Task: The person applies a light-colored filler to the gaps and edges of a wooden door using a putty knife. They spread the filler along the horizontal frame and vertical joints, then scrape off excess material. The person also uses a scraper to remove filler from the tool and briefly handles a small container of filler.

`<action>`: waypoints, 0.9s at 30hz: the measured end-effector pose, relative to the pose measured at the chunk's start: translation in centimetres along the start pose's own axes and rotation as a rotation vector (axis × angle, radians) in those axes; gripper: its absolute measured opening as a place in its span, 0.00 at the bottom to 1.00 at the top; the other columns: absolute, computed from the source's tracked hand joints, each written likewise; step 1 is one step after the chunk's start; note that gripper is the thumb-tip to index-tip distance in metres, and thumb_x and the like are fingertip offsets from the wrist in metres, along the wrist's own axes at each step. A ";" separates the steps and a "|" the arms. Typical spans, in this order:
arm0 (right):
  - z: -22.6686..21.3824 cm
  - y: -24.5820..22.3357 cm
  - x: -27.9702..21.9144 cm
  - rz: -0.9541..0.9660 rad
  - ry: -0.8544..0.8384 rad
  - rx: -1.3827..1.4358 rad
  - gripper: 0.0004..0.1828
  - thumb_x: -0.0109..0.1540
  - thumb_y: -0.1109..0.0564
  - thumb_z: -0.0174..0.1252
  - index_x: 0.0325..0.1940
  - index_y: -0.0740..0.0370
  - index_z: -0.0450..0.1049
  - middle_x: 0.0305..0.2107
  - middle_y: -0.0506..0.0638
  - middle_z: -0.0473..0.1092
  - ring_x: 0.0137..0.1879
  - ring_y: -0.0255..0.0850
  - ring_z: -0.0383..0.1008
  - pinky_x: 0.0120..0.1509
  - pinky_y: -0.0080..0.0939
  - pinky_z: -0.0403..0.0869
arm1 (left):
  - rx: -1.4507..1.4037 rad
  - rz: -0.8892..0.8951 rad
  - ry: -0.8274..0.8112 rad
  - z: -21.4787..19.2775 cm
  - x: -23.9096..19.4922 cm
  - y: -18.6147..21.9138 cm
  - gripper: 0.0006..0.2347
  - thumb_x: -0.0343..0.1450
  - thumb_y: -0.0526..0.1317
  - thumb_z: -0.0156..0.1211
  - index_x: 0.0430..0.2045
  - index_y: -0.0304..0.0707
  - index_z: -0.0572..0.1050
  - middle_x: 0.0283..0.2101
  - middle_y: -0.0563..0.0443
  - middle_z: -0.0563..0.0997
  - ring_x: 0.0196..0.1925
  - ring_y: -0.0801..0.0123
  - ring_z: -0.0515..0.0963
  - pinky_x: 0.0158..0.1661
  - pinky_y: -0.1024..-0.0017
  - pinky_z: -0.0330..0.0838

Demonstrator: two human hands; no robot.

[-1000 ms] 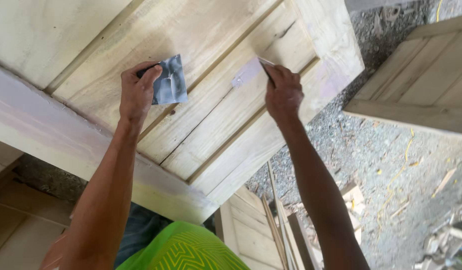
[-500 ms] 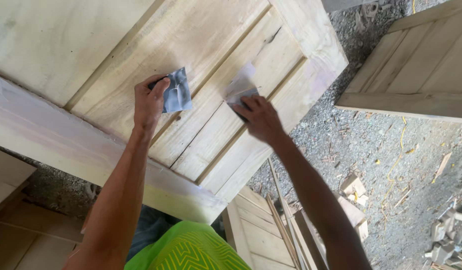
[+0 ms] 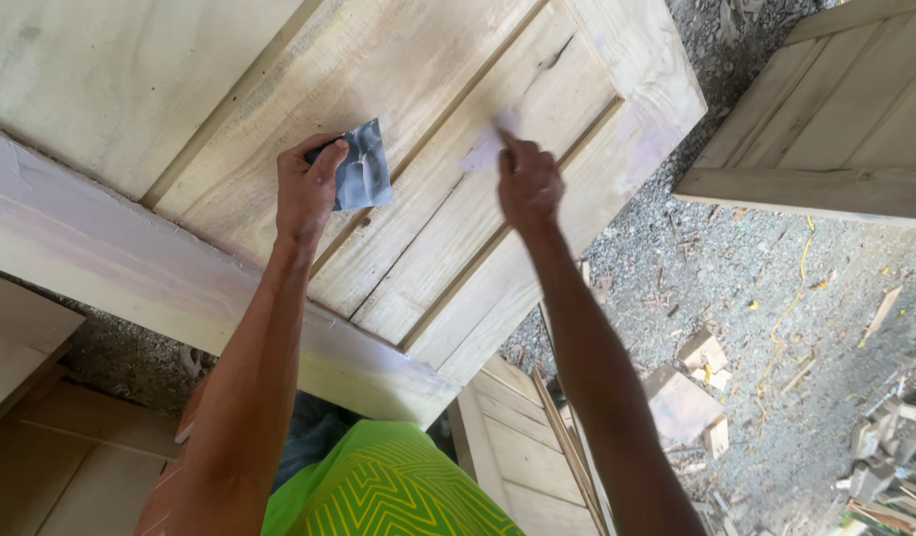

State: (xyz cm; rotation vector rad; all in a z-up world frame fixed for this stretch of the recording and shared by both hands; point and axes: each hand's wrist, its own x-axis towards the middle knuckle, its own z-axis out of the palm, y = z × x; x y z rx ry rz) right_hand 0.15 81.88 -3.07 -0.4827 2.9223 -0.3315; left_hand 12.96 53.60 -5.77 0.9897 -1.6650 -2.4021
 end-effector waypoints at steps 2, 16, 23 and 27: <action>0.6 -3.1 -2.0 0.065 -0.153 -0.007 0.14 0.69 0.52 0.56 0.59 0.49 0.77 0.43 0.50 0.77 0.44 0.48 0.75 0.44 0.48 0.76 | -0.027 -0.004 0.018 -0.1 0.4 -0.3 0.10 0.74 0.37 0.61 0.39 0.23 0.82 0.28 0.61 0.75 0.27 0.83 0.65 0.28 0.79 0.59; -5.0 -6.0 -14.9 0.104 0.236 0.747 0.23 0.65 0.66 0.54 0.65 0.63 0.75 0.40 0.57 0.76 0.32 0.45 0.71 0.36 0.40 0.71 | -0.550 -0.514 -0.038 5.9 -10.7 -4.5 0.16 0.70 0.37 0.60 0.48 0.22 0.76 0.37 0.42 0.85 0.36 0.64 0.85 0.40 0.71 0.82; -7.6 -4.4 -15.6 -0.566 0.166 0.244 0.15 0.63 0.64 0.62 0.55 0.65 0.76 0.51 0.58 0.76 0.45 0.47 0.79 0.39 0.37 0.81 | -0.657 -0.528 -0.134 7.1 -10.0 -0.3 0.16 0.71 0.33 0.53 0.49 0.14 0.74 0.38 0.35 0.84 0.33 0.62 0.85 0.38 0.71 0.82; -11.3 -3.6 -14.4 -0.545 0.086 0.245 0.11 0.65 0.66 0.62 0.52 0.64 0.80 0.48 0.53 0.78 0.46 0.42 0.80 0.42 0.38 0.82 | -0.345 -0.243 -0.151 6.2 -9.5 4.5 0.13 0.73 0.32 0.58 0.48 0.18 0.77 0.37 0.42 0.83 0.32 0.69 0.81 0.35 0.73 0.78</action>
